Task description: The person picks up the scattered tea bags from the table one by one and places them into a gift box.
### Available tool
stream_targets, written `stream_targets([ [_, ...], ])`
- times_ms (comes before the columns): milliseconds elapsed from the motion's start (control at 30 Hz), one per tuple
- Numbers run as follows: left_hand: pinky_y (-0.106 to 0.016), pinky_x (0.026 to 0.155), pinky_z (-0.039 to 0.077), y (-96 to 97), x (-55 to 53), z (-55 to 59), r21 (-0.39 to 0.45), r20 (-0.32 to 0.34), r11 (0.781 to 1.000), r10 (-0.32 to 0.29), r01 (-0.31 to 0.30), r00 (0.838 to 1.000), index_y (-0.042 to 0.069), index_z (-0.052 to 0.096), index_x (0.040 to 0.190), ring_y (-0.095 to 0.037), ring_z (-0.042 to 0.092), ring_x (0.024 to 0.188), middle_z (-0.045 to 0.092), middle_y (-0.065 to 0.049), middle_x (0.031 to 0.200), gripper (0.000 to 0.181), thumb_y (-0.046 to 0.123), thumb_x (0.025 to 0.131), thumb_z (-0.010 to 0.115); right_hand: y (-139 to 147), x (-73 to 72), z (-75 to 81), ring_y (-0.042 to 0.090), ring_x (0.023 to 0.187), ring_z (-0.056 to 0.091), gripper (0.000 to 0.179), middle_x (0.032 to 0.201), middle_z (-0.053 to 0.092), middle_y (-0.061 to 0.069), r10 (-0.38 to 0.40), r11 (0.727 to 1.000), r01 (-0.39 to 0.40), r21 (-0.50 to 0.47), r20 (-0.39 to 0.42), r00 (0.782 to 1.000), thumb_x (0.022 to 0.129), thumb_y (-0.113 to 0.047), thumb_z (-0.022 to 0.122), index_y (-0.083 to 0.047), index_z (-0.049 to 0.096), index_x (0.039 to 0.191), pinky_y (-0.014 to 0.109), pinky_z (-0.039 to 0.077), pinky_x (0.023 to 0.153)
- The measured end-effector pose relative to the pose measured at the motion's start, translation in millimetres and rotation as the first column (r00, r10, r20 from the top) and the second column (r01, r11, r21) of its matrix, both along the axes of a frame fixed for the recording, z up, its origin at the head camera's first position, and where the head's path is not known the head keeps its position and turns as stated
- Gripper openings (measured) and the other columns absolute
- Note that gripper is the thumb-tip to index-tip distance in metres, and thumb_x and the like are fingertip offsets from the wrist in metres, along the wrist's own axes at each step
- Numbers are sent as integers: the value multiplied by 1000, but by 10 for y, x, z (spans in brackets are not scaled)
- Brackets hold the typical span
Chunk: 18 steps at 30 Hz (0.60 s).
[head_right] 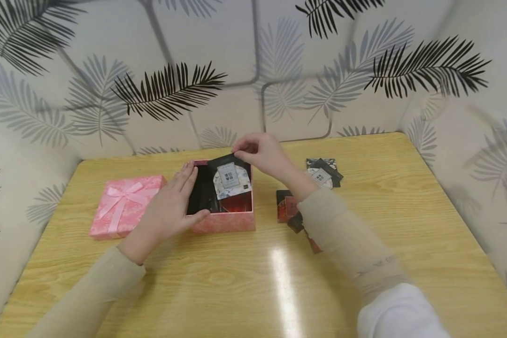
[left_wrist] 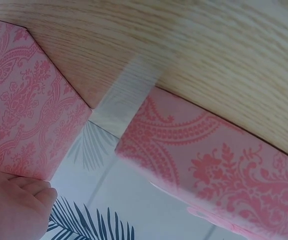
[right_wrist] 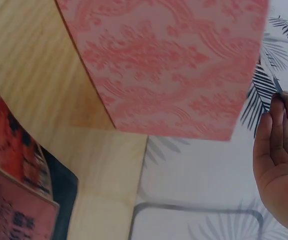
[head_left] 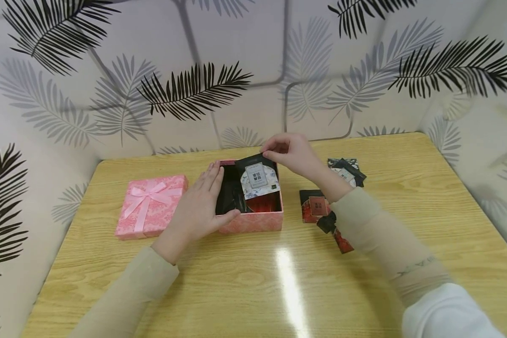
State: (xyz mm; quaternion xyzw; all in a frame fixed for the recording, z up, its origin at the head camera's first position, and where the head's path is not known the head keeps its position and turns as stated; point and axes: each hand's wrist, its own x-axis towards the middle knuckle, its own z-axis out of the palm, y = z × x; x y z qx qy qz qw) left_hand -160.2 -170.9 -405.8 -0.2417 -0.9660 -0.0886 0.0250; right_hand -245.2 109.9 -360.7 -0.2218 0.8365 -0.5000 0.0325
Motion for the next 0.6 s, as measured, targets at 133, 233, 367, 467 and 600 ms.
stream_targets([
  [133, -52, 133, 27, -8, -3, -5, 3, -6, 1000, -4, 4, 1000, -5, 22, 167, -39, 26, 163, 19, -22, 177, 108, 69, 96, 58, -58, 26, -113, 14, 83, 68, 13, 106, 77, 16, 13, 1000, -13, 12, 8, 1000, 101, -8, 72, -2, 79, 110, 24, 53, 75],
  [233, -52, 132, 27, -8, -2, -10, 11, -11, 1000, -6, 7, 1000, -5, 22, 167, -39, 26, 163, 19, -22, 177, 108, 69, 96, 58, -77, 43, -174, 13, 82, 68, 12, 106, 78, 15, 27, 999, -27, 18, 5, 1000, 100, -8, 73, -3, 80, 109, 24, 54, 75],
  [367, -52, 133, 27, -8, 1, -11, 4, -9, 1000, -5, 5, 1000, -4, 21, 167, -39, 25, 164, 17, -21, 177, 109, 70, 96, 57, -90, 75, -219, 12, 80, 68, 10, 102, 78, 13, 31, 999, -30, 29, -12, 999, 98, -8, 77, -5, 81, 106, 24, 54, 73],
  [467, -51, 133, 26, -7, 0, -7, -3, 0, 1000, -3, 3, 1000, -4, 20, 167, -39, 25, 164, 15, -21, 178, 109, 70, 97, 56, -103, 100, -239, 14, 79, 70, 8, 98, 79, 12, 35, 998, -33, 49, -39, 999, 96, -9, 79, -6, 81, 104, 25, 55, 72],
  [600, -52, 133, 26, -2, 2, -3, -1, 9, 1000, 1, -1, 1000, -4, 19, 168, -39, 25, 164, 15, -20, 178, 108, 68, 97, 59, -119, 138, -254, 17, 79, 73, 8, 96, 81, 9, 48, 996, -42, 80, -64, 997, 95, -11, 80, -9, 82, 103, 29, 56, 72],
])
